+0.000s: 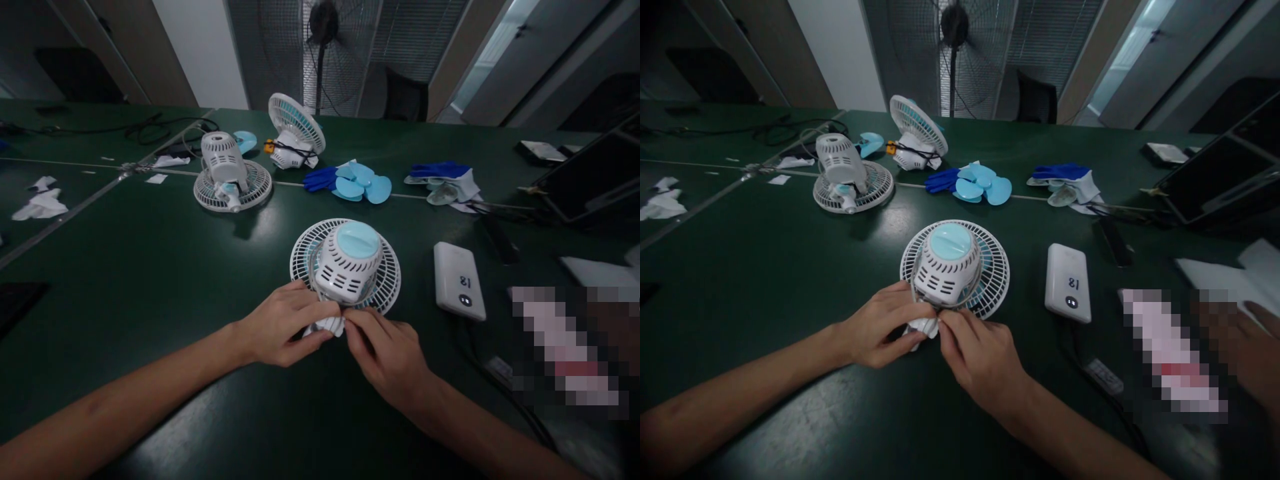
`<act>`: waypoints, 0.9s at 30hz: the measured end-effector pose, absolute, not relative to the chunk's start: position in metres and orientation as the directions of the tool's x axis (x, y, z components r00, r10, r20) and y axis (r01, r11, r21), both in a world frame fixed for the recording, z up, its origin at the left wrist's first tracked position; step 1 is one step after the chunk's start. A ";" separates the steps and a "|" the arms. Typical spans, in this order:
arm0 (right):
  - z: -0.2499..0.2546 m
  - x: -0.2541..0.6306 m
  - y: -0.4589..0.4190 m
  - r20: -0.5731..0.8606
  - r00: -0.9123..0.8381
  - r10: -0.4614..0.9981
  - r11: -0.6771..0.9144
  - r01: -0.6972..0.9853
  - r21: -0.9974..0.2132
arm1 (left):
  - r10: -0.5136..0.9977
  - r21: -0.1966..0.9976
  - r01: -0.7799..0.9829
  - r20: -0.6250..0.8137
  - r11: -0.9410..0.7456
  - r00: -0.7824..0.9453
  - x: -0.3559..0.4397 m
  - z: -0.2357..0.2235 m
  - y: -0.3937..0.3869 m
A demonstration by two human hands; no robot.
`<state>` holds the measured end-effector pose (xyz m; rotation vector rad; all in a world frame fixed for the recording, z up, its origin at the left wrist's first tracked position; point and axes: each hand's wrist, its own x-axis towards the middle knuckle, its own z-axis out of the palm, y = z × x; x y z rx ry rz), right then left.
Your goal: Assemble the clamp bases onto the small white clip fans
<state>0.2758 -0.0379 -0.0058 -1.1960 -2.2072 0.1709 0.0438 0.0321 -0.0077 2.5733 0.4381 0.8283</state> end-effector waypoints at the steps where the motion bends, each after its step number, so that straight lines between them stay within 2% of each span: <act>1: -0.006 0.276 -0.038 0.466 -0.411 0.784 0.593 0.717 -0.365 | 0.409 0.464 0.169 0.483 -0.869 0.775 0.044 -0.008 0.032; 4: -0.007 0.276 -0.039 0.486 -0.438 0.756 0.614 0.733 -0.294 | 0.406 0.464 0.161 0.494 -0.871 0.769 0.044 -0.008 0.032; 6: -0.006 0.275 -0.039 0.465 -0.439 0.769 0.611 0.719 -0.331 | 0.400 0.457 0.158 0.501 -0.875 0.767 0.044 -0.007 0.033; 8: -0.004 0.272 -0.039 0.374 -0.405 0.834 0.550 0.656 -0.516 | 0.396 0.454 0.158 0.497 -0.877 0.772 0.044 -0.007 0.033; 11: 0.001 0.266 -0.038 0.076 -0.378 0.923 0.264 0.476 -0.839 | 0.393 0.452 0.159 0.490 -0.878 0.778 0.044 -0.007 0.033; 13: 0.002 0.264 -0.039 -0.050 -0.375 0.926 0.115 0.405 -0.907 | 0.390 0.443 0.159 0.498 -0.882 0.774 0.045 -0.007 0.033; 14: 0.002 0.264 -0.040 -0.032 -0.353 0.935 0.121 0.405 -0.906 | 0.391 0.438 0.163 0.502 -0.884 0.771 0.045 -0.007 0.033; 16: 0.000 0.266 -0.043 0.140 -0.277 0.951 0.262 0.474 -0.841 | 0.395 0.433 0.172 0.503 -0.885 0.769 0.045 -0.008 0.032; 18: -0.004 0.269 -0.045 0.359 -0.259 0.897 0.441 0.583 -0.682 | 0.400 0.432 0.178 0.504 -0.884 0.765 0.045 -0.008 0.032; 20: -0.008 0.273 -0.046 0.471 -0.294 0.832 0.535 0.648 -0.541 | 0.399 0.430 0.179 0.502 -0.885 0.767 0.045 -0.007 0.032; 22: -0.011 0.276 -0.046 0.498 -0.318 0.807 0.564 0.667 -0.487 | 0.399 0.428 0.185 0.491 -0.885 0.774 0.045 -0.006 0.032; 24: -0.011 0.278 -0.045 0.498 -0.335 0.800 0.577 0.659 -0.482 | 0.401 0.428 0.191 0.478 -0.883 0.781 0.045 -0.006 0.031; 27: -0.009 0.275 -0.043 0.447 -0.321 0.835 0.542 0.617 -0.570 | 0.399 0.422 0.192 0.482 -0.886 0.780 0.045 -0.006 0.032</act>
